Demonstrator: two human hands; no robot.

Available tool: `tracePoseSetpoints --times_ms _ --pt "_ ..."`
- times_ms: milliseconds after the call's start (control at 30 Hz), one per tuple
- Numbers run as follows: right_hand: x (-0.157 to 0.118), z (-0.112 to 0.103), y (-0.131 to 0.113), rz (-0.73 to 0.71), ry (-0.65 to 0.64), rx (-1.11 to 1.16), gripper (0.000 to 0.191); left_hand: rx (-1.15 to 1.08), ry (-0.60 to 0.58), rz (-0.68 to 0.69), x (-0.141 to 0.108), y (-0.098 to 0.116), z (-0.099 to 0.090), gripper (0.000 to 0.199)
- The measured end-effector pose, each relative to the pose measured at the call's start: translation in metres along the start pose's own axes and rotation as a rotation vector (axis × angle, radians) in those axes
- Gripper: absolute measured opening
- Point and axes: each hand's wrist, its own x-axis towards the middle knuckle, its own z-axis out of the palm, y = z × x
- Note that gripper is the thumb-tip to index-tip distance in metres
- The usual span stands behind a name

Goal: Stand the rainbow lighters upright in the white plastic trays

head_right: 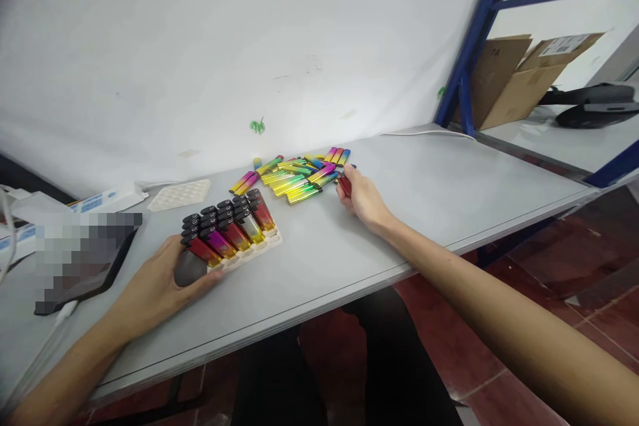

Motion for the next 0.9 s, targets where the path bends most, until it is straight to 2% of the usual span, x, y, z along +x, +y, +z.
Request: tracePoseSetpoints --times_ms 100,233,300,467,567,700,900 --pt "0.000 0.001 0.003 -0.113 0.003 -0.048 0.053 -0.014 0.007 0.011 0.001 0.000 0.000 0.054" --pt "-0.003 0.005 0.003 -0.270 0.025 -0.247 0.033 -0.017 0.012 0.015 0.001 -0.001 0.002 0.056" --pt "-0.007 0.011 0.001 -0.313 0.005 -0.266 0.028 -0.024 0.022 0.031 0.002 -0.002 0.003 0.058" --pt "-0.016 0.043 -0.008 -0.320 -0.169 0.051 0.021 -0.029 0.043 0.056 0.003 -0.003 0.003 0.063" --pt "-0.018 0.067 -0.010 -0.332 -0.211 0.122 0.018 -0.040 0.035 0.056 0.003 -0.002 0.003 0.066" --pt "-0.021 0.086 -0.009 -0.327 -0.220 0.046 0.016 -0.040 0.026 0.054 0.002 0.000 0.002 0.070" --pt "-0.024 0.089 -0.006 -0.371 -0.166 -0.129 0.019 -0.044 0.023 0.063 0.002 0.002 0.002 0.071"
